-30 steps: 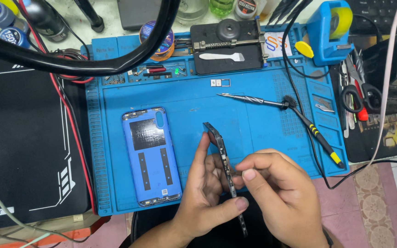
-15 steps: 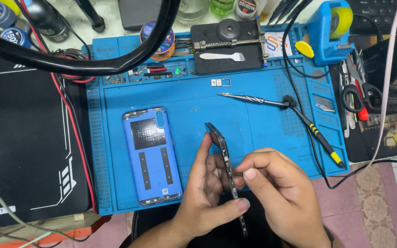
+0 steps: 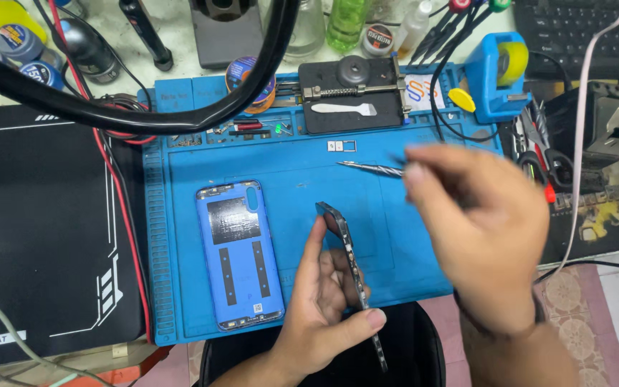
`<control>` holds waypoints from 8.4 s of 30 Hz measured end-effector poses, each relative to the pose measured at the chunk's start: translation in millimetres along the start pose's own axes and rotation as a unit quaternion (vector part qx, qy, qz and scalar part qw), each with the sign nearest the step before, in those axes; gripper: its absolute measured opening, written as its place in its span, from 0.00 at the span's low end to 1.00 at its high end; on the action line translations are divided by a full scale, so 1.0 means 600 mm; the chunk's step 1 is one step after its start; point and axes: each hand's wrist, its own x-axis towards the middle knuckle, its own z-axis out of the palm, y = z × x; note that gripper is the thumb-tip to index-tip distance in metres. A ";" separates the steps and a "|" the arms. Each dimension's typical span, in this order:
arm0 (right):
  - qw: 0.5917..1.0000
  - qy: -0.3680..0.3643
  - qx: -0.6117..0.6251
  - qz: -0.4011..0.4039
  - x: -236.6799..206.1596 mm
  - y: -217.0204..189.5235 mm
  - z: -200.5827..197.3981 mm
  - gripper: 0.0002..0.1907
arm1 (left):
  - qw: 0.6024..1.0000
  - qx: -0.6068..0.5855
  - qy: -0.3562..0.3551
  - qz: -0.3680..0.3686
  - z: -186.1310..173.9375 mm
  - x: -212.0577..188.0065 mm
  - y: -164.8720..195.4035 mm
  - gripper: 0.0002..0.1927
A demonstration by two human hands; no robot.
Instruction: The person pries open the back cover of a blue smartphone by hand, separates the back housing from the frame, and works along the edges of the frame. They handle the battery and internal components, then reach toward the workbench shelf for supplies.
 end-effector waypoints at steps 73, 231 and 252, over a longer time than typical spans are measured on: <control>0.929 -0.144 0.245 0.237 -0.130 0.043 0.023 0.05 | 0.998 -0.065 0.007 0.016 -0.003 0.004 0.010 0.62; 0.941 0.066 0.253 0.214 -0.147 0.074 0.018 0.11 | 0.981 0.168 0.090 0.033 0.043 0.010 -0.006 0.58; 0.941 0.065 0.260 0.205 -0.147 0.076 0.016 0.11 | 0.970 0.225 0.088 0.033 0.042 0.010 -0.005 0.59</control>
